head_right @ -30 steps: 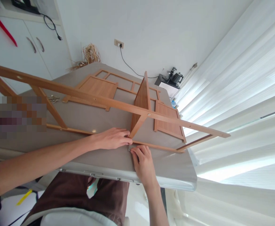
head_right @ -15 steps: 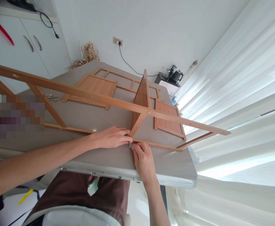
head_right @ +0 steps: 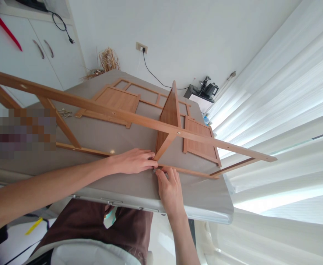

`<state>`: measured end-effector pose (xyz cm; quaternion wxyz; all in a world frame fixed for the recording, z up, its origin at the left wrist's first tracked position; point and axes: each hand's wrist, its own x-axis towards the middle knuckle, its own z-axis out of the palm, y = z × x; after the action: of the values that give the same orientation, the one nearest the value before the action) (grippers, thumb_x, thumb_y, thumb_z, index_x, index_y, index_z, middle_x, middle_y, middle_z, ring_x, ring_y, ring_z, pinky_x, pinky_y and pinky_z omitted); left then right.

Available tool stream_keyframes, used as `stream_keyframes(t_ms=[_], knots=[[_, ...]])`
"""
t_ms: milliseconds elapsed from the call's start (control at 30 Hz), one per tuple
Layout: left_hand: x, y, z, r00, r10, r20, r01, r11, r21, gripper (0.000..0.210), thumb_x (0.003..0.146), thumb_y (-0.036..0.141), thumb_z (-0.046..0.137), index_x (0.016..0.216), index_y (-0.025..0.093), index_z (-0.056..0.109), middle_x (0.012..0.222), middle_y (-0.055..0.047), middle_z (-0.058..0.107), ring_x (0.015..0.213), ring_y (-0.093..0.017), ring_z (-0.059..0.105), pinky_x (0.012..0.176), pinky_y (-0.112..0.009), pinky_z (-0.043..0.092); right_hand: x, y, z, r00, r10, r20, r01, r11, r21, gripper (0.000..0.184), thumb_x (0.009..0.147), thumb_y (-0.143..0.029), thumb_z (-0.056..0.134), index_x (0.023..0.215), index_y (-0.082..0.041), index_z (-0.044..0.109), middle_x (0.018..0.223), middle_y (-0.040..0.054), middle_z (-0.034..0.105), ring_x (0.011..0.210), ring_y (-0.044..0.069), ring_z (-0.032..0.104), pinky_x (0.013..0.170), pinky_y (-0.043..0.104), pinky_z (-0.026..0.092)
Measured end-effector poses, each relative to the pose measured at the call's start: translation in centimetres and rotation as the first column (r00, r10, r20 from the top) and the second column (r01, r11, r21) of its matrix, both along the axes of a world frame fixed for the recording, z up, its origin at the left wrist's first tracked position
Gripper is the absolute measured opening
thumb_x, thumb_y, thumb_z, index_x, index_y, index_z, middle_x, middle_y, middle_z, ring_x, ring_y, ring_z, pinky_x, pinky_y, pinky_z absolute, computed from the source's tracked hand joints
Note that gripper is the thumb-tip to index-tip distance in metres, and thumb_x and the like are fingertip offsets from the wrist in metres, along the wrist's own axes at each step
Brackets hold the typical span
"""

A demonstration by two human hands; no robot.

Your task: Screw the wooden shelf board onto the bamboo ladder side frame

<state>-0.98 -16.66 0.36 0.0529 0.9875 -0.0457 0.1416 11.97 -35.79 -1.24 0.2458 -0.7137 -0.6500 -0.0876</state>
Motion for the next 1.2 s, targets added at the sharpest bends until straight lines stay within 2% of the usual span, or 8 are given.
stream_keyframes(t_ms=[267,400,633,900,1200], knots=[[-0.06,-0.1,-0.13,1.0,-0.011,0.007,0.011,1.0,0.016,0.015,0.101,0.023,0.051,0.108,0.027,0.063,0.101,-0.003,0.06,0.088,-0.018,0.061,0.065,-0.028,0.043,0.19,0.01,-0.59,1.0,-0.024,-0.012,0.024,1.0,0.011,0.023,0.103,-0.017,0.046,0.11,-0.023,0.067,0.1,0.0091,0.06,0.091,0.022,0.056,0.083,0.039,0.049],[-0.06,-0.07,-0.2,1.0,-0.014,0.013,0.014,1.0,0.012,0.015,0.1,0.022,0.05,0.108,0.026,0.063,0.1,-0.004,0.06,0.088,-0.018,0.061,0.066,-0.028,0.044,0.2,0.03,-0.74,0.997,-0.03,-0.064,0.034,0.998,0.05,0.018,0.103,-0.02,0.05,0.108,-0.023,0.066,0.097,0.0076,0.064,0.093,0.023,0.058,0.085,0.039,0.049],[-0.07,-0.09,-0.09,1.0,-0.013,0.023,0.013,1.0,-0.009,0.014,0.1,0.022,0.052,0.105,0.026,0.065,0.095,-0.003,0.058,0.084,-0.017,0.059,0.065,-0.027,0.043,0.22,0.18,-0.34,0.998,-0.01,-0.065,0.012,0.999,0.03,0.014,0.101,-0.021,0.054,0.099,-0.022,0.067,0.088,0.0052,0.067,0.09,0.022,0.059,0.085,0.038,0.048],[-0.01,-0.05,-0.22,1.0,-0.017,0.026,0.017,1.0,-0.003,0.015,0.1,0.024,0.051,0.105,0.027,0.065,0.097,-0.003,0.059,0.086,-0.018,0.059,0.066,-0.026,0.043,0.27,0.05,-0.51,0.995,0.002,-0.102,0.002,0.999,0.032,0.016,0.103,-0.021,0.051,0.106,-0.023,0.067,0.096,0.0067,0.067,0.093,0.023,0.059,0.086,0.039,0.049],[0.02,-0.04,-0.29,1.0,-0.014,0.024,0.015,1.0,-0.022,0.014,0.099,0.022,0.054,0.106,0.026,0.066,0.1,-0.003,0.059,0.088,-0.018,0.061,0.07,-0.027,0.046,0.56,-0.2,-0.05,0.997,0.052,-0.054,-0.054,0.997,-0.053,0.022,0.103,-0.016,0.045,0.105,-0.024,0.065,0.1,0.0066,0.065,0.094,0.022,0.059,0.086,0.038,0.048]])
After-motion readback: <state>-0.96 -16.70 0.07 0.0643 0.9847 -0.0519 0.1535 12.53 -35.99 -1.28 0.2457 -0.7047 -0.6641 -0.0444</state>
